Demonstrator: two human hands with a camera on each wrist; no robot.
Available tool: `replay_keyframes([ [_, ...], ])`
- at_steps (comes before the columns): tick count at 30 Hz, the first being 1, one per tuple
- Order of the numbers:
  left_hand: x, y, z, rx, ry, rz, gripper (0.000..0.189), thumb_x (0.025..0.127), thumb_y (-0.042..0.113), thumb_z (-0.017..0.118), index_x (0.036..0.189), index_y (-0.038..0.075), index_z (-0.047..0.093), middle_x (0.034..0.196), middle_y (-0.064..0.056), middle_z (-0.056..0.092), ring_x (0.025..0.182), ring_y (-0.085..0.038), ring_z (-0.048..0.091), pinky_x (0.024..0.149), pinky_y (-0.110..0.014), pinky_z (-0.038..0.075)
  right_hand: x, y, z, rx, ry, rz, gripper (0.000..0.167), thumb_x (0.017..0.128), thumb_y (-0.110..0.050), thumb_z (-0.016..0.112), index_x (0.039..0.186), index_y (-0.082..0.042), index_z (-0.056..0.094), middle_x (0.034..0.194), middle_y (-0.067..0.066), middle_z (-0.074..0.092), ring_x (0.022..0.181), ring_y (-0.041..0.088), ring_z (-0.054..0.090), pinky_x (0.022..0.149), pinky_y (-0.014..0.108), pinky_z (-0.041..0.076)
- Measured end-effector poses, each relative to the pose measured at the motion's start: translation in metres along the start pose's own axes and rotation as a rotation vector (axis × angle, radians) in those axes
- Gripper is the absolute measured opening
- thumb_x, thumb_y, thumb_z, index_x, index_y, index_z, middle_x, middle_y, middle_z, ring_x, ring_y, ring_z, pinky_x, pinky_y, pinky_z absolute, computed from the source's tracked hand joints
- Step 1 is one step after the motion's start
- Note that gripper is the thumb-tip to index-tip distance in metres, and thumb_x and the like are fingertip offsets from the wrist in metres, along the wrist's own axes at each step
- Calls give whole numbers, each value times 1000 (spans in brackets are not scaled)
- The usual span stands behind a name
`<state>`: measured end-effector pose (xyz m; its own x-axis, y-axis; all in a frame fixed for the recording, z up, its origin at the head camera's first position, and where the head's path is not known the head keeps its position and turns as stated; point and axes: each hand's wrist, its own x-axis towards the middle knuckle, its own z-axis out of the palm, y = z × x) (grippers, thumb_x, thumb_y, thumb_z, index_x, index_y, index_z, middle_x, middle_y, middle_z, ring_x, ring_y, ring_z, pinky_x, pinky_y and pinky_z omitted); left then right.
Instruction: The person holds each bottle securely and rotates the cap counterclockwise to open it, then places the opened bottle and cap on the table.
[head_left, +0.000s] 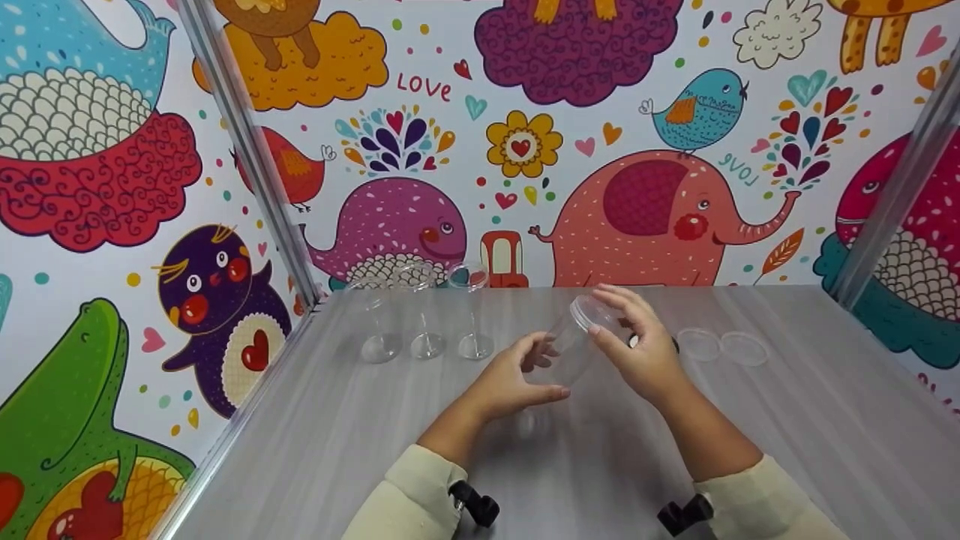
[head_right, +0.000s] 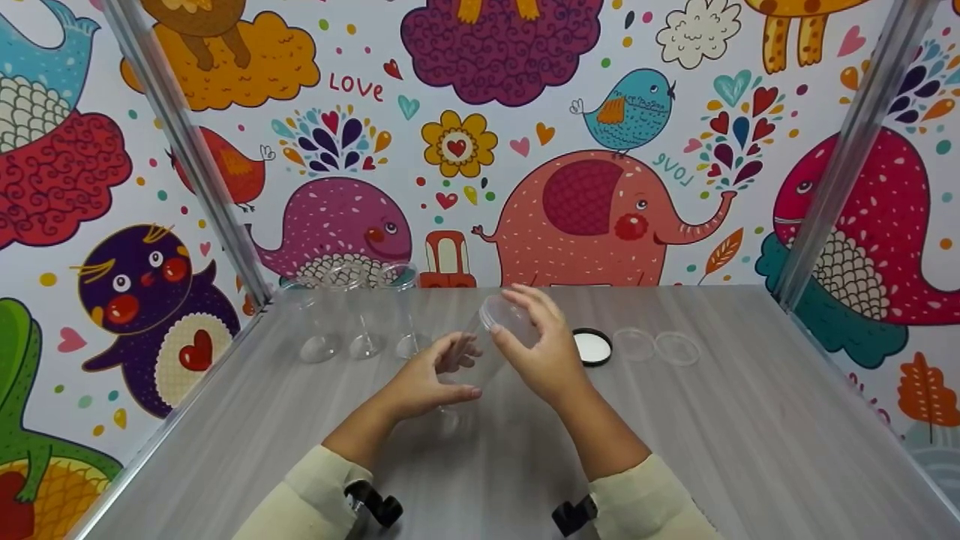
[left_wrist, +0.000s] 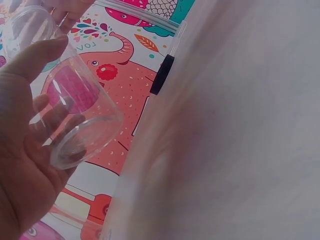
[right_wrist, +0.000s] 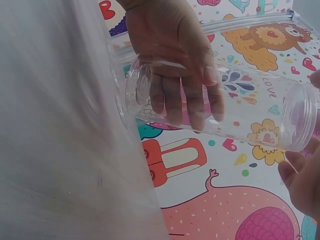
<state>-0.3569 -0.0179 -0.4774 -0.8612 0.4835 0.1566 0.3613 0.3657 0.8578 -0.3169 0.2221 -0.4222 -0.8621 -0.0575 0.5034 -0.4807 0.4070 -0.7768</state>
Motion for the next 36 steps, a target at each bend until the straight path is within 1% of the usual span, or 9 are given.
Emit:
replay_keyframes([
  [3, -1, 2, 0, 6, 3, 1, 81, 81, 50, 90, 150, 37, 50, 144, 8, 68, 132, -15, 63, 117, -56, 52, 1, -2, 0, -83, 47, 60, 46, 99, -36, 75, 142, -23, 67, 144, 2, 59, 121, 22, 56, 98, 45, 54],
  [6, -2, 3, 0, 10, 1, 2, 81, 81, 51, 90, 151, 39, 50, 143, 11, 67, 133, -15, 63, 118, -56, 51, 1, -4, 1, -129, 54, 107, 43, 98, -41, 76, 136, -21, 71, 136, 3, 60, 113, 22, 55, 91, 36, 53],
  [8, -2, 3, 0, 15, -1, -2, 82, 81, 53, 90, 151, 40, 50, 144, 11, 67, 134, -14, 63, 118, -56, 51, 1, -4, 1, -138, 56, 116, 42, 99, -42, 76, 134, -20, 72, 135, 4, 61, 112, 24, 56, 90, 35, 53],
  [12, -2, 2, 1, 17, 2, -11, 83, 80, 54, 89, 151, 39, 50, 145, 9, 67, 134, -16, 62, 118, -56, 51, 0, -4, 1, -127, 54, 99, 38, 100, -39, 74, 133, -19, 74, 138, 2, 62, 115, 24, 57, 91, 33, 53],
  [18, 0, 1, 1, 4, 4, -10, 88, 80, 52, 90, 155, 29, 49, 146, 3, 68, 134, -17, 63, 117, -56, 52, -2, -2, 0, -86, 40, 52, 33, 102, -31, 71, 134, -23, 73, 145, 0, 62, 120, 18, 57, 94, 31, 54],
  [21, 0, 1, 1, -5, 9, -12, 89, 80, 52, 90, 155, 28, 50, 144, 5, 68, 134, -17, 64, 118, -56, 51, -3, -1, 0, -53, 27, 26, 32, 104, -24, 66, 135, -24, 73, 147, -1, 62, 127, 19, 58, 98, 34, 54],
  [26, 1, 1, 1, -12, 11, -8, 87, 80, 48, 90, 155, 28, 50, 142, 8, 68, 133, -17, 64, 118, -56, 51, -3, -1, 0, 23, 1, 2, 37, 105, -12, 57, 136, -25, 72, 151, -5, 61, 137, 20, 55, 109, 47, 54],
  [33, 1, -1, 0, -14, 7, 4, 84, 82, 47, 90, 153, 29, 50, 148, -5, 67, 132, -18, 64, 118, -58, 50, -3, -2, 1, 73, -10, -2, 41, 104, -7, 51, 135, -24, 73, 151, -5, 61, 141, 19, 53, 114, 52, 50],
  [36, 1, -1, 0, -9, 6, 6, 84, 82, 49, 90, 154, 29, 50, 148, -4, 67, 133, -17, 63, 119, -57, 50, -3, -1, 1, 64, -5, -5, 39, 104, -9, 54, 136, -23, 72, 155, -4, 58, 143, 21, 51, 116, 56, 50],
])
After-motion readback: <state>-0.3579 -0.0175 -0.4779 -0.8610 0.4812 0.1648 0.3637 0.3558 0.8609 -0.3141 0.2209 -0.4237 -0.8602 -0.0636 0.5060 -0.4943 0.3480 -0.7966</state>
